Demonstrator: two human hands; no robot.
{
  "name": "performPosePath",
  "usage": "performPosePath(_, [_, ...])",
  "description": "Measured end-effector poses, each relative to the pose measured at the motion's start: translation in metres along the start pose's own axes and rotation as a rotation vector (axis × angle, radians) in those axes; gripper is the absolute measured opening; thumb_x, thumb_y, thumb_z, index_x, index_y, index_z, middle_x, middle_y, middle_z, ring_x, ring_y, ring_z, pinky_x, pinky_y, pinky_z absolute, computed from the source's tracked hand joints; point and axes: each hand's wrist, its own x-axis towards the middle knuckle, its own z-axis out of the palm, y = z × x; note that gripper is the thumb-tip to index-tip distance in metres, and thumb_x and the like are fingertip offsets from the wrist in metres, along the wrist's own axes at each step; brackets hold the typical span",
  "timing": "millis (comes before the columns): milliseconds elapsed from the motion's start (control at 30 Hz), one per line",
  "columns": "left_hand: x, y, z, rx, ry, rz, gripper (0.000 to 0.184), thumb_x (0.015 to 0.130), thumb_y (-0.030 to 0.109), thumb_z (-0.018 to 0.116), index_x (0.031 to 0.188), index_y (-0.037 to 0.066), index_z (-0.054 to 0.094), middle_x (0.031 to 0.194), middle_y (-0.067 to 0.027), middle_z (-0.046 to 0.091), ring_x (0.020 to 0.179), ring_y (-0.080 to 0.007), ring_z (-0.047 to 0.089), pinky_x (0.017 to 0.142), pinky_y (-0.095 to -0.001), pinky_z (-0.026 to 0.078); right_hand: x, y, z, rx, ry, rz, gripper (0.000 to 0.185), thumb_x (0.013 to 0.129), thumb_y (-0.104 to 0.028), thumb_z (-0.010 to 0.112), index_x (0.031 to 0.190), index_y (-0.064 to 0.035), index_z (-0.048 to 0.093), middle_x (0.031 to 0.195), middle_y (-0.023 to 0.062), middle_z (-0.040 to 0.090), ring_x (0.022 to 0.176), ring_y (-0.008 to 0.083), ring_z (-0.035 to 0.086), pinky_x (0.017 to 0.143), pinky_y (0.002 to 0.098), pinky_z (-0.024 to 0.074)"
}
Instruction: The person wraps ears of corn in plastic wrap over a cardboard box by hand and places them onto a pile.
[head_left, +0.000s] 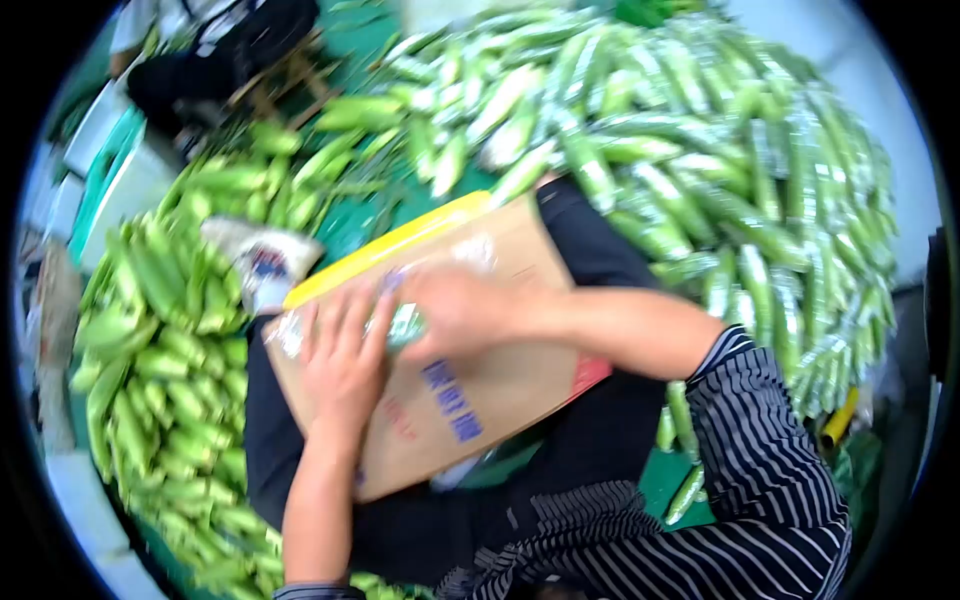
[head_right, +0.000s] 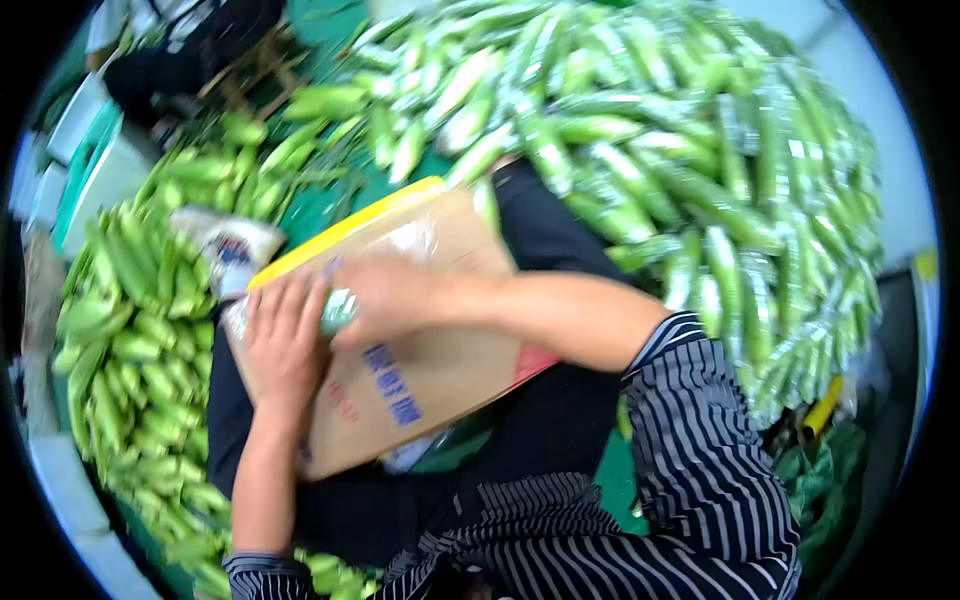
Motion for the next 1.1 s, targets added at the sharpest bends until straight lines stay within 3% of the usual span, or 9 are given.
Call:
performPosePath(67, [0.003,-0.004,-0.015,-0.133,-0.029,0.036,0.064,0.065,0.017,0.082,0.128,0.011,0.070,0.128,-0.0108,0.071,0.101,-0.0321,0.067,0.088,-0.0448,0.052,-0.008,-0.031,-0.016,0.053,-0.246,0.120,0.083,0.091,-0.062,0.071,0.134,0.0088,0.059,0.118,0.0341,0.069,0.111,0.0484,0.068,0.101,0.0514,0.0526])
performPosePath(400, [-0.003,0.068,-0.082,-0.578,-1.087,-0.232,0.062,0.071,0.041,0.085,0.118,0.005,0.067,0.108,-0.0240,0.074,0.101,-0.0438,0.072,0.090,-0.0508,0.057,0.026,0.021,0.003,-0.399,-0.367,0.010,0.079,0.105,-0.064,0.045,0.170,-0.0249,0.025,0.177,0.0031,0.020,0.165,0.0331,0.006,0.129,0.0663,0.0049])
performPosePath(500, [-0.057,0.105,-0.100,-0.793,-1.379,-0.112,0.062,0.072,0.041,0.085,0.118,0.004,0.066,0.110,-0.0242,0.075,0.104,-0.0439,0.071,0.090,-0.0507,0.057,0.022,0.023,0.010,-0.373,-0.315,-0.021,0.082,0.104,-0.061,0.050,0.170,-0.0207,0.024,0.177,0.0086,0.020,0.164,0.0348,0.009,0.130,0.0620,0.0078])
performPosePath(567, [-0.119,0.135,-0.092,-0.918,-1.558,0.014,0.073,0.072,0.045,0.085,0.129,0.004,0.064,0.117,-0.0248,0.072,0.110,-0.0426,0.070,0.095,-0.0482,0.056,-0.012,-0.019,0.006,-0.317,-0.340,-0.174,0.062,0.093,-0.043,0.075,0.133,0.0023,0.062,0.149,0.0250,0.054,0.143,0.0401,0.047,0.114,0.0532,0.0391])
performPosePath(667, [-0.165,0.128,-0.107,-1.170,-1.157,-0.251,0.070,0.071,0.034,0.087,0.133,0.008,0.066,0.125,-0.0247,0.069,0.115,-0.0397,0.067,0.099,-0.0438,0.054,-0.153,-0.094,0.015,0.037,-0.288,-0.373,0.072,0.077,-0.060,0.085,0.119,-0.0038,0.065,0.122,0.0204,0.067,0.117,0.0373,0.066,0.090,0.0536,0.0523])
performPosePath(767, [-0.171,0.089,-0.142,-1.729,-0.877,-0.447,0.091,0.077,0.028,0.094,0.153,0.002,0.052,0.142,-0.0210,0.065,0.131,-0.0334,0.064,0.113,-0.0414,0.048,-0.266,-0.100,0.083,0.662,-0.682,0.348,0.071,0.083,-0.054,0.086,0.130,-0.0069,0.063,0.114,0.0203,0.069,0.109,0.0365,0.070,0.093,0.0432,0.0559])
performPosePath(900, [-0.182,0.104,-0.140,-1.891,0.142,-0.888,0.061,0.100,0.044,0.066,0.139,-0.003,0.061,0.137,-0.0290,0.066,0.128,-0.0398,0.065,0.113,-0.0525,0.048,-0.241,-0.116,0.075,0.603,-0.005,0.152,0.073,0.082,-0.053,0.087,0.131,-0.0040,0.066,0.121,0.0169,0.070,0.115,0.0354,0.068,0.102,0.0458,0.0526])
performPosePath(1000, [-0.100,0.131,-0.118,-1.629,0.797,-1.410,0.062,0.108,0.053,0.051,0.133,-0.003,0.061,0.125,-0.0255,0.070,0.115,-0.0367,0.070,0.108,-0.0518,0.052,-0.149,-0.151,0.069,1.773,1.156,0.522,0.066,0.106,-0.064,0.046,0.147,-0.0125,0.045,0.133,0.0115,0.063,0.120,0.0314,0.061,0.110,0.0529,0.0473])
performPosePath(1100, [-0.026,0.138,-0.076,-1.360,0.479,-0.912,0.042,0.107,0.035,0.064,0.132,0.002,0.064,0.121,-0.0154,0.074,0.119,-0.0295,0.068,0.108,-0.0428,0.050,-0.077,-0.135,0.044,1.764,1.019,0.341,0.048,0.110,-0.046,0.049,0.144,-0.0118,0.047,0.129,0.0113,0.063,0.116,0.0252,0.062,0.103,0.0456,0.0515])
